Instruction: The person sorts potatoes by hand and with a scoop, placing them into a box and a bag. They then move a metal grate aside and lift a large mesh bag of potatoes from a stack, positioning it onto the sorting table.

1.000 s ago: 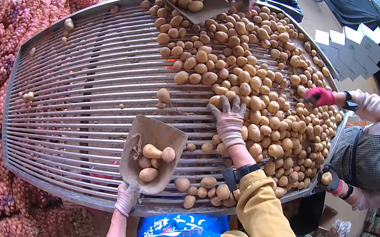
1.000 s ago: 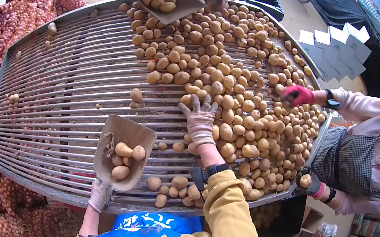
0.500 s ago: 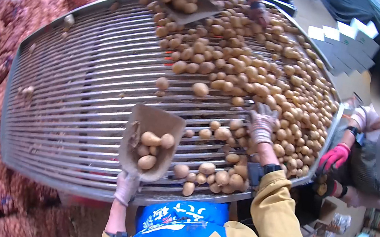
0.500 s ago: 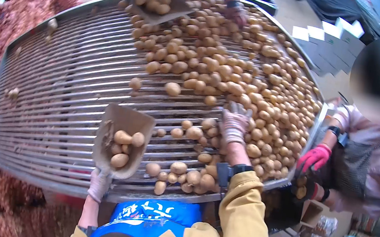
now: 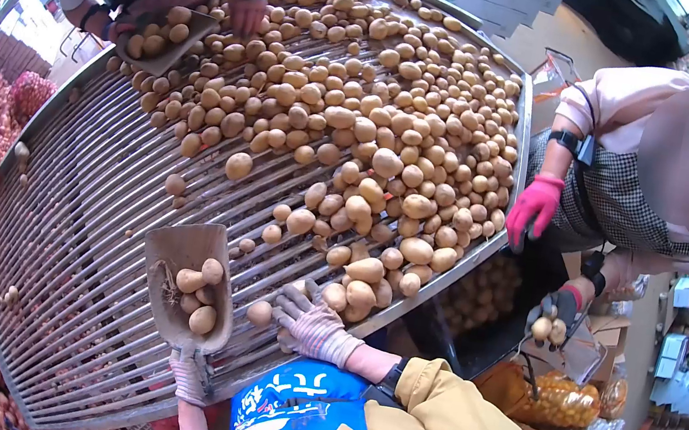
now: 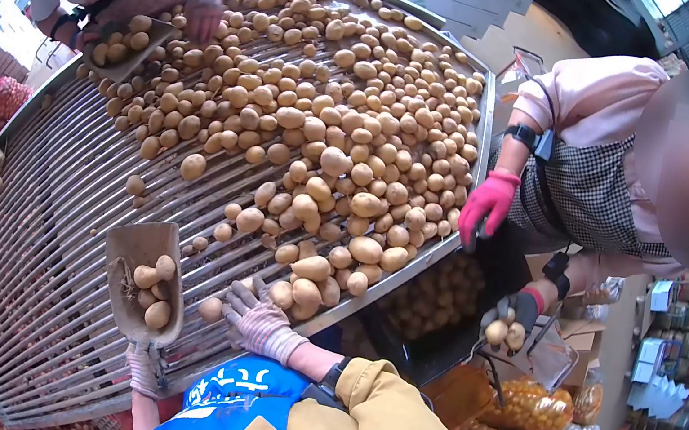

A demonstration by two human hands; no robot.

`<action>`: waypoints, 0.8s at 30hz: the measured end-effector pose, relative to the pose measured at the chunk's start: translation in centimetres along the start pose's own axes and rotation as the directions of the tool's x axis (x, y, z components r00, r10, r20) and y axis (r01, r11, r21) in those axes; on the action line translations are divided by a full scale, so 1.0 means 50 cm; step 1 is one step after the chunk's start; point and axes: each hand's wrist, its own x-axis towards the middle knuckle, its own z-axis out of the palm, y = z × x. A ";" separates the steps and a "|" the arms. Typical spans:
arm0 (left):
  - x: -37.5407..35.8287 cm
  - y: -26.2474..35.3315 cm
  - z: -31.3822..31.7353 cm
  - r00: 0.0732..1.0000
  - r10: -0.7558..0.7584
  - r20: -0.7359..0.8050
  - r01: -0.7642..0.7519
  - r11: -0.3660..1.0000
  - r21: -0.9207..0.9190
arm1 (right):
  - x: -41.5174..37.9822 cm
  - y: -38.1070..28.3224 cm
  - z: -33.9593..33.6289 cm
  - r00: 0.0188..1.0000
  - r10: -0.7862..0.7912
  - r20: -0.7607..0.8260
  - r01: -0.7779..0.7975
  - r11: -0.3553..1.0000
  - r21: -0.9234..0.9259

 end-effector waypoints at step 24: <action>0.011 -0.025 -0.008 0.999 0.031 0.033 -0.033 0.998 0.051 | -0.040 0.123 -0.140 0.842 0.408 -0.354 -0.448 0.893 -0.038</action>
